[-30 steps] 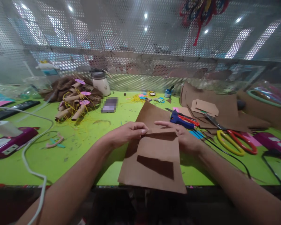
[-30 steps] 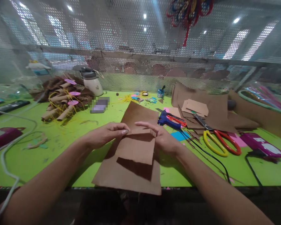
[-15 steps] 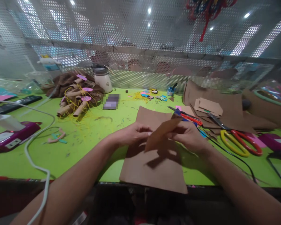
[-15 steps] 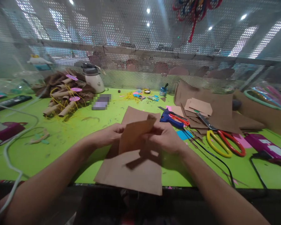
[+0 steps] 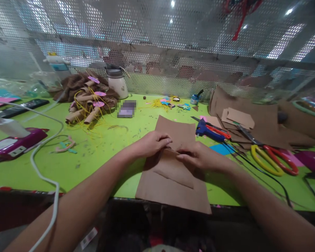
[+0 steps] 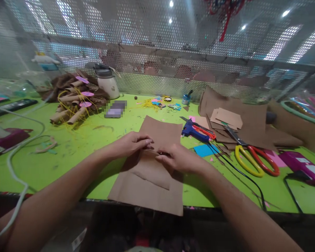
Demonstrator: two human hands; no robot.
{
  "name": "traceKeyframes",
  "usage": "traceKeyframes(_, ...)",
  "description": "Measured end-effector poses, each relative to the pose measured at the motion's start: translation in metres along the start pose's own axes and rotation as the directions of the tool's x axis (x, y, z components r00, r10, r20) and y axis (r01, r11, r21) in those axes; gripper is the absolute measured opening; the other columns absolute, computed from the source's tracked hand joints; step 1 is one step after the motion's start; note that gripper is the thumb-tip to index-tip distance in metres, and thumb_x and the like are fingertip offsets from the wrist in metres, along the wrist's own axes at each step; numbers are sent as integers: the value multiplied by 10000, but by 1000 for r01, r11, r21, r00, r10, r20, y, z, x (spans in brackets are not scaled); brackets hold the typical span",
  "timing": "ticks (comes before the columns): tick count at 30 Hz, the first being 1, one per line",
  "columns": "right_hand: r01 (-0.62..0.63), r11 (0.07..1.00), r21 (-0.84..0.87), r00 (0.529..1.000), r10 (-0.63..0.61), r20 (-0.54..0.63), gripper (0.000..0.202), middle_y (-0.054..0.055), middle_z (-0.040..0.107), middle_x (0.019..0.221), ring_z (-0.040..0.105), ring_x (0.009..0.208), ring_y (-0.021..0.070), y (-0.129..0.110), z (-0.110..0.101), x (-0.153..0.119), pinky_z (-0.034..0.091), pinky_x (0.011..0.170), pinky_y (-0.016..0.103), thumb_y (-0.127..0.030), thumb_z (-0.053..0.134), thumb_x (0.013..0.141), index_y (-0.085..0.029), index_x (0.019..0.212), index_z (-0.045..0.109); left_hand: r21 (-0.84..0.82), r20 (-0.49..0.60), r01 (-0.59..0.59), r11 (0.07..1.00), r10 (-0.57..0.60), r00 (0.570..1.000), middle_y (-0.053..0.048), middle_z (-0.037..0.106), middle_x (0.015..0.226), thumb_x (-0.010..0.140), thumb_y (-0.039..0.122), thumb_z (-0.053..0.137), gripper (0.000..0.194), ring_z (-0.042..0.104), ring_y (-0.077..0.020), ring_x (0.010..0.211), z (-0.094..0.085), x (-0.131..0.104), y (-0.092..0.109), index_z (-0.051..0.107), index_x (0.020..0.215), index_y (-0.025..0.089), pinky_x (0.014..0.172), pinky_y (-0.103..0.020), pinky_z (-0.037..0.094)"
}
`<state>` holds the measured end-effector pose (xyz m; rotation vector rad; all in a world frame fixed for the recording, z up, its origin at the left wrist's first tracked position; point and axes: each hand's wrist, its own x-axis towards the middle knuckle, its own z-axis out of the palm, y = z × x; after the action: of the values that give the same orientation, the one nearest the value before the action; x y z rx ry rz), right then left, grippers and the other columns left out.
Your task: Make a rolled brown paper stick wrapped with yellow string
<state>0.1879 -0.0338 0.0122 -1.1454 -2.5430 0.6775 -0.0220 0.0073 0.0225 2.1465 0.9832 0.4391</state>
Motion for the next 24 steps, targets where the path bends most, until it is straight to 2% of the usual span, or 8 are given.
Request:
traceKeyframes(3,2,995,-102,997,-10,-71,223,79,651,888,572,784,176,3,9,4,393,671,271,-305,488,890,-158,952,644,131,46,-96,987,91,995,-51,670,841,861,353,458,295,572,-164,757,4,-1,-4,681,909,166,704,-267,405)
traceKeyframes(7,21,986,-166,995,-38,-97,222,84,624,875,565,798,175,4,13,7,397,691,278,-310,489,894,-150,929,638,252,93,-183,950,164,982,-54,652,824,847,342,497,259,558,-164,757,9,-2,-8,695,902,185,683,-261,392)
traceKeyframes(13,17,975,-220,990,-47,-132,188,74,603,835,548,786,171,4,17,8,391,679,281,-296,513,885,-151,899,632,425,78,-215,879,201,977,-56,593,801,854,318,509,227,527,-172,785,11,-1,-8,684,836,175,688,-264,387)
traceKeyframes(20,39,924,-380,988,-93,-125,234,85,572,824,514,797,183,-3,16,6,386,677,297,-269,452,912,-142,824,627,531,79,-231,815,223,972,-45,556,803,840,269,524,170,511,-163,759,13,-2,-3,650,789,167,641,-256,373)
traceKeyframes(24,45,913,-405,988,-101,-117,243,80,562,799,504,766,177,-6,14,6,372,650,291,-246,437,916,-143,793,620,570,75,-206,795,199,977,-47,552,795,843,255,512,179,504,-160,735,15,-2,0,646,761,169,632,-263,369)
